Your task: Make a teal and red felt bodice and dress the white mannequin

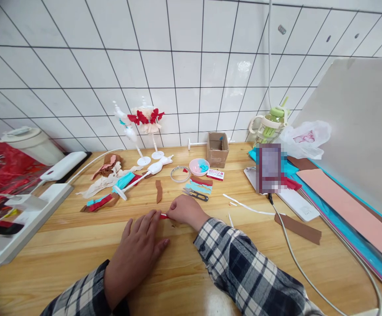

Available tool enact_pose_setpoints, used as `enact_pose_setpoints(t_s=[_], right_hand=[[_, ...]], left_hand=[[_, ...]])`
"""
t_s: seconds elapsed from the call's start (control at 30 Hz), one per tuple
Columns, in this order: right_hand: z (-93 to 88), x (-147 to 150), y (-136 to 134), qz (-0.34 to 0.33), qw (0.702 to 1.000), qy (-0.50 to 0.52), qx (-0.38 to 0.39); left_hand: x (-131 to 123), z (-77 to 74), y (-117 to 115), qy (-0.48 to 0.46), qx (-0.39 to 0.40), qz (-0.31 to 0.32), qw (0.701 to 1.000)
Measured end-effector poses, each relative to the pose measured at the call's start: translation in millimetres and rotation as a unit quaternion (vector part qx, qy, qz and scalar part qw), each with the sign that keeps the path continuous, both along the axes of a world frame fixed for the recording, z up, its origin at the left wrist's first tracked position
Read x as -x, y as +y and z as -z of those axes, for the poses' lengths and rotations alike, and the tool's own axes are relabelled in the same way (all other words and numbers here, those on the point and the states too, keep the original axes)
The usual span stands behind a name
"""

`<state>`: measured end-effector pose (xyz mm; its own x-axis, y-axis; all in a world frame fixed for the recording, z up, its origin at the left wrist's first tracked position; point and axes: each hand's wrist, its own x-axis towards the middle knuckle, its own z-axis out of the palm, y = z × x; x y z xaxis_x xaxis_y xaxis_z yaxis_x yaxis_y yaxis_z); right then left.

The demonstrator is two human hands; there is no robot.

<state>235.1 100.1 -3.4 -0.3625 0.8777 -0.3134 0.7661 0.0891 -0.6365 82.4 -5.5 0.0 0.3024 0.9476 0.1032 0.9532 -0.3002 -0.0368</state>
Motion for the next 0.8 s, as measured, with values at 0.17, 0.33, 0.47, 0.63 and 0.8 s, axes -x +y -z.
enact_pose_setpoints(t_s=[0.17, 0.33, 0.47, 0.63, 0.8], right_hand=[[-1.6, 0.2, 0.5, 0.003, 1.0, 0.015, 0.026], [2.1, -2.8, 2.7, 0.005, 0.996, 0.056, 0.069], [3.6, -10.1, 3.5, 0.016, 0.986, 0.102, 0.13], [5.8, -17.0, 4.3, 0.031, 0.985, 0.115, 0.125], [12.0, -18.6, 6.8, 0.02, 0.993, 0.093, 0.07]], left_hand=[[-2.7, 1.5, -1.0, 0.006, 0.013, 0.004, 1.0], [-3.6, 1.7, -2.1, 0.012, 0.021, 0.001, 1.0], [-4.6, 0.1, -2.6, 0.021, 0.019, 0.001, 1.0], [-4.4, -1.6, -2.7, 0.031, 0.017, -0.004, 0.999], [-2.7, 0.0, -2.3, 0.044, 0.022, 0.001, 0.999]])
